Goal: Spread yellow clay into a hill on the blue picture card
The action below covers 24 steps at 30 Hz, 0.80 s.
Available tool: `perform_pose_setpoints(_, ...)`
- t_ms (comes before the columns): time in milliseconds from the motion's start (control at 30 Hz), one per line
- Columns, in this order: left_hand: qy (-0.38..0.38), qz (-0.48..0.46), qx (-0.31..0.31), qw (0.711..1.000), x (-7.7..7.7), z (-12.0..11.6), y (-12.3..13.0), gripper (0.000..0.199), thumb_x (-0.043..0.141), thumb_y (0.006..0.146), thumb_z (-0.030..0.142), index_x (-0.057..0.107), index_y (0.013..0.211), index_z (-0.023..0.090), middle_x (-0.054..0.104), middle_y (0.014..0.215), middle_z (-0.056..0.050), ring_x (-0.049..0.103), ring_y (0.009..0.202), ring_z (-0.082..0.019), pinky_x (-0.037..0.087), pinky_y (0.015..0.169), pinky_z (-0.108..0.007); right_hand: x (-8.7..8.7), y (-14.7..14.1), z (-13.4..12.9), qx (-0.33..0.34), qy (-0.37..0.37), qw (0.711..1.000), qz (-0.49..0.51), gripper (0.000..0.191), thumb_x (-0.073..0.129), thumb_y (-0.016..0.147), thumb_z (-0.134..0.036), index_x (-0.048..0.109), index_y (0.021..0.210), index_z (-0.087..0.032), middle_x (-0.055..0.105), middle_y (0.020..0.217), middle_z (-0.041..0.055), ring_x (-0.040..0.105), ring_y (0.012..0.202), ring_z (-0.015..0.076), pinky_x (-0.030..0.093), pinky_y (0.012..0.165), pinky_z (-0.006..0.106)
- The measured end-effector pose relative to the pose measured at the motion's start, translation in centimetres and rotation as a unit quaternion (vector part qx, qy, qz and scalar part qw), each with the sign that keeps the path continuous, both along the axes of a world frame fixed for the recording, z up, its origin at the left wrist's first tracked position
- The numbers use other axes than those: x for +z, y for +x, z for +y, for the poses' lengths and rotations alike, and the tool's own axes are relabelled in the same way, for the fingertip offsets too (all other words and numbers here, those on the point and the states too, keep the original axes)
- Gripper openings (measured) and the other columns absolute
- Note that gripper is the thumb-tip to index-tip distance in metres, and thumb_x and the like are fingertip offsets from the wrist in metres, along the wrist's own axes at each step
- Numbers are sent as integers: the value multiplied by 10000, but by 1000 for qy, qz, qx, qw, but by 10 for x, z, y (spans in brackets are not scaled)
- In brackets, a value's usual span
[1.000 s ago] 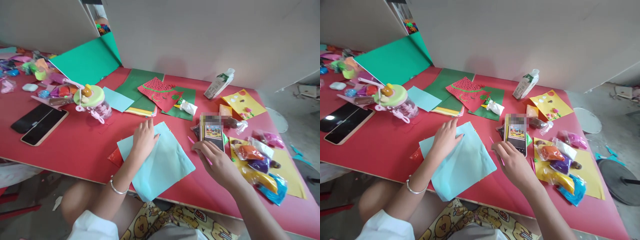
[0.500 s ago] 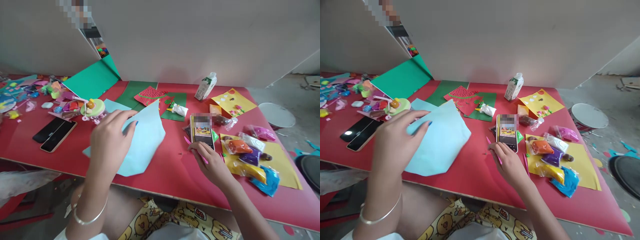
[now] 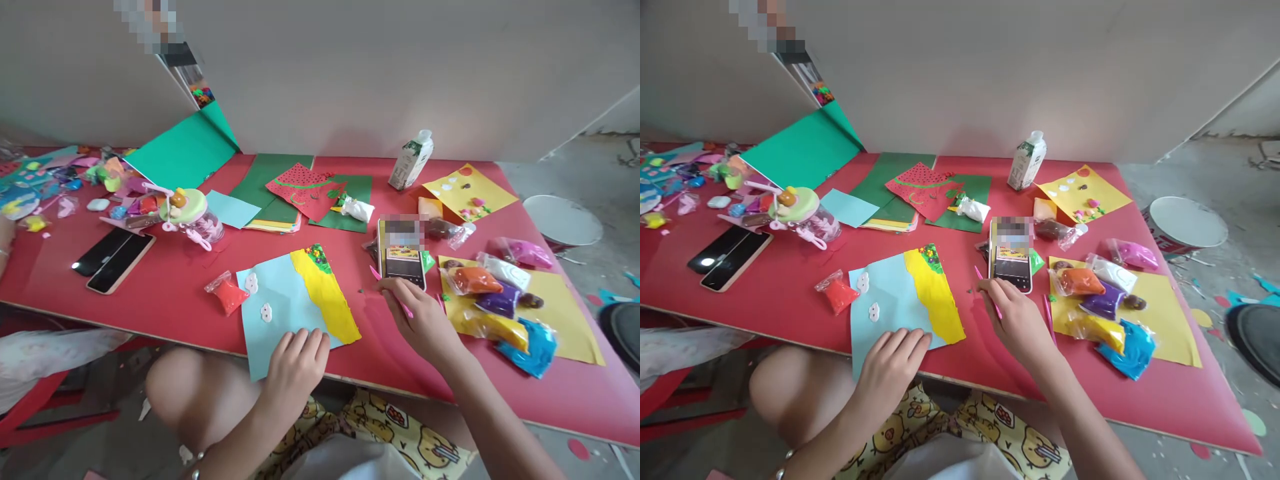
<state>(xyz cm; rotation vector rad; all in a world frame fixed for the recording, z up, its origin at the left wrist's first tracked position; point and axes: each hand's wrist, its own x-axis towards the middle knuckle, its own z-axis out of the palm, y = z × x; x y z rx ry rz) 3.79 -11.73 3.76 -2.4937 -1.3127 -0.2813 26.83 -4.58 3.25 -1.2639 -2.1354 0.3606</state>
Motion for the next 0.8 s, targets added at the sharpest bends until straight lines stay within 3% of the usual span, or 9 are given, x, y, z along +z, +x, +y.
perform_pose_setpoints(133,-13,-32,-14,999,-9,-13,-7,262,480,881,-11,653,979,159,696,867,-16,620,743,-147,465,654,-297,-9,-2,1,34,16,997,-60,176,393,993,-178,561,1033,-213,703,928,73,655,819,218,475,688,332)
perform_pose_setpoints(267,-52,-56,-14,997,-5,-29,-17,248,463,897,18,645,993,156,703,877,-28,636,759,-164,480,668,-316,-7,-6,3,42,4,999,-34,177,387,1001,-192,563,1005,-210,679,889,59,630,798,201,460,703,329)
perform_pose_setpoints(367,-137,-109,-33,984,4,-29,-23,148,509,953,246,634,978,173,693,857,-34,642,758,-183,507,654,-332,-6,-10,4,39,2,999,-7,182,385,1005,-198,566,1024,-212,673,921,65,630,832,201,466,715,327)
perform_pose_setpoints(433,-185,-144,-48,971,9,-15,-26,242,519,956,370,621,1059,176,704,974,-53,662,885,-204,544,736,-343,-7,-14,5,33,-1,999,6,182,385,1003,-196,565,1019,-213,663,920,66,633,829,195,470,705,316)
perform_pose_setpoints(533,-188,-127,-32,973,5,21,-28,386,517,960,367,527,1292,169,637,1282,-94,600,1186,-239,506,992,-400,-10,-22,5,15,2,999,28,145,414,996,-213,546,937,-214,627,847,46,607,743,172,464,656,287)
perform_pose_setpoints(667,-234,-91,-53,967,-23,59,-27,697,586,911,465,320,1483,169,418,1537,-111,353,1443,-276,338,1174,-482,-11,-31,4,-4,-14,998,57,180,416,996,-241,507,841,-229,596,786,29,574,674,158,444,601,264)
perform_pose_setpoints(800,-240,-74,-32,967,-43,62,-28,723,533,935,494,261,1520,168,372,1567,-106,268,1483,-283,263,1198,-523,-13,-37,-2,-13,-58,996,72,138,389,1000,-248,525,987,-232,666,927,59,643,810,178,479,677,274)
